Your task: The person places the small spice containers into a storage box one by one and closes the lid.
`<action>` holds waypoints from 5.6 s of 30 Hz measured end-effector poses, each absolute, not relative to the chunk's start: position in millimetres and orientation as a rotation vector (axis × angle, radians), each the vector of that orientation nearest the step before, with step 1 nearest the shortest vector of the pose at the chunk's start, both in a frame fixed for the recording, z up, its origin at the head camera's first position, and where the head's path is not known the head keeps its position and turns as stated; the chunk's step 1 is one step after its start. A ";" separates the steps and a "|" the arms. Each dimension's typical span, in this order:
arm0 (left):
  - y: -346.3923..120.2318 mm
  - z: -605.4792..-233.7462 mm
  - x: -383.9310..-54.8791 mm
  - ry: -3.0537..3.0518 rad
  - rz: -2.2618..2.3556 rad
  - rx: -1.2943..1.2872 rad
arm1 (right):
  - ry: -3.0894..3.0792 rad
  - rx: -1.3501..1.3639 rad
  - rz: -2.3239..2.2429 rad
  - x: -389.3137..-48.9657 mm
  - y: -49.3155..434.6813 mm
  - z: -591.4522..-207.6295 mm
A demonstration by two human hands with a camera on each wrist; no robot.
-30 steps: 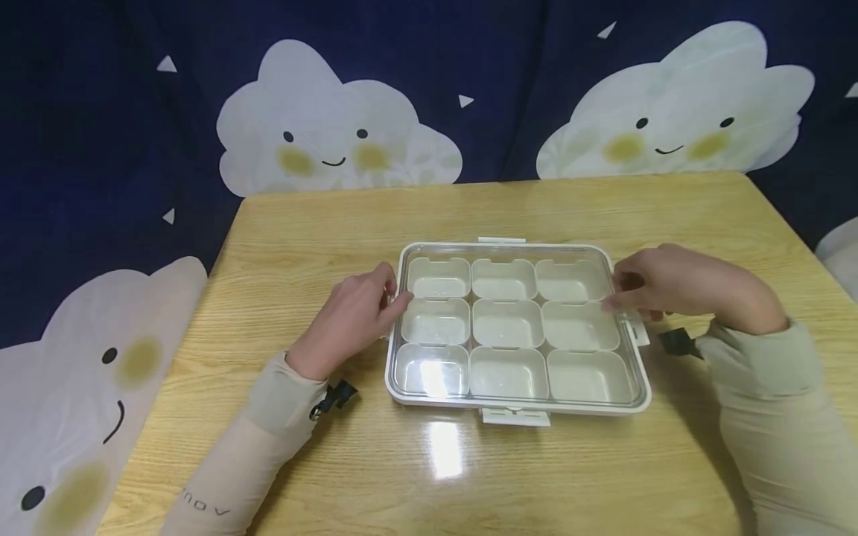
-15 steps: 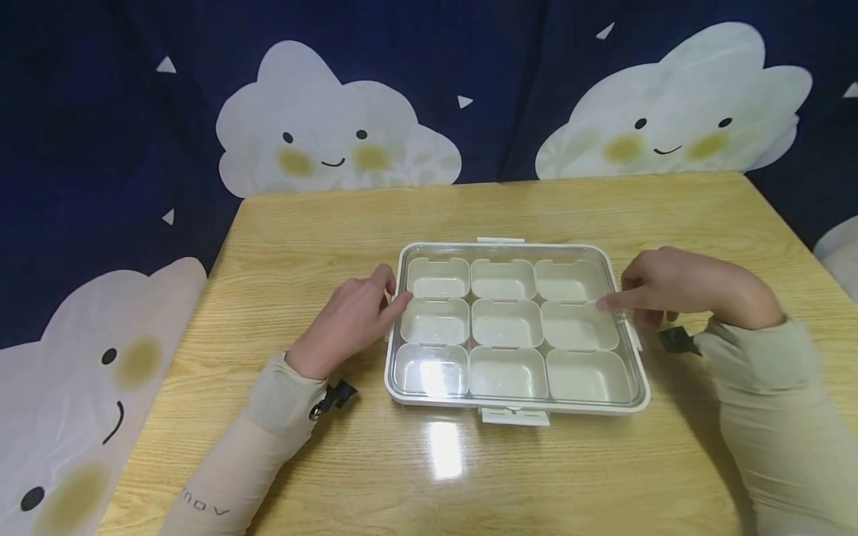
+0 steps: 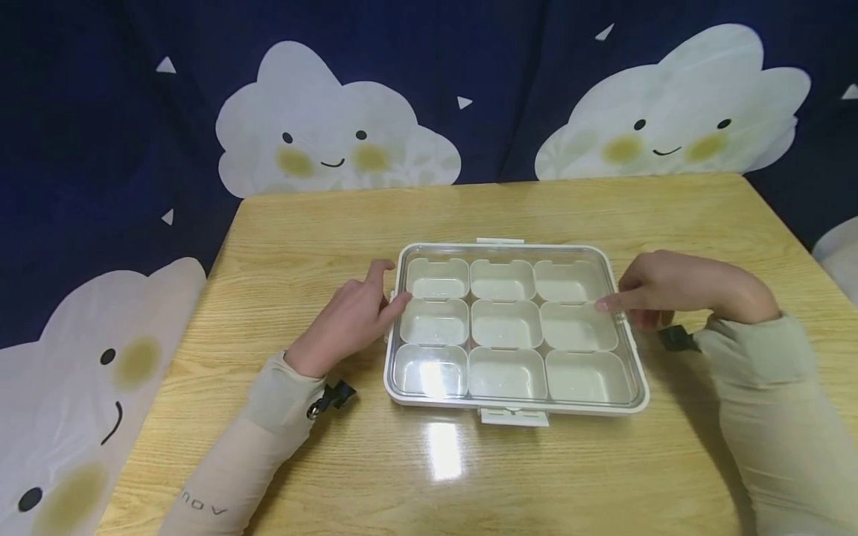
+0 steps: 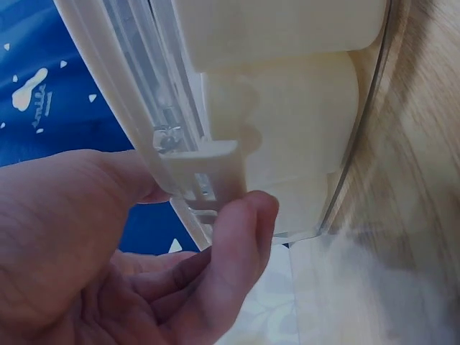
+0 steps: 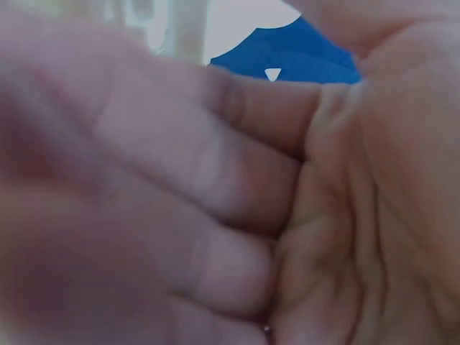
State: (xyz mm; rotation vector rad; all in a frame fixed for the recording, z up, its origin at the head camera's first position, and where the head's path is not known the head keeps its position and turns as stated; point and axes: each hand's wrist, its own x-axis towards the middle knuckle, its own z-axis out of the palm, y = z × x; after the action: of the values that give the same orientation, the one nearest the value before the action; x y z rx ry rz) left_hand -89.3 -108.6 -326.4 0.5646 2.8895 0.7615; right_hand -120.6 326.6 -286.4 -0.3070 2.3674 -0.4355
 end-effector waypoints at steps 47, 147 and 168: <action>-103.9 -331.6 -86.8 2.943 0.810 0.662 | 2.054 -0.209 -0.930 -137.5 353.3 -326.0; -33.7 -324.6 -22.9 2.621 0.301 1.762 | 2.459 -1.051 -0.323 -242.5 174.5 -280.8; -34.1 -325.7 -23.8 2.616 0.315 1.743 | 2.165 -0.748 -0.349 -254.7 171.7 -271.3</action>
State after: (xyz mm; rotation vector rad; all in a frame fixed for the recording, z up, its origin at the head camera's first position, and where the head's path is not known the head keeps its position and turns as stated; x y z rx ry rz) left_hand -23.8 -34.1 -325.7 1.7429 2.6157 0.3148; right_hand -254.7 171.7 -271.3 -0.7481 2.1645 -0.3488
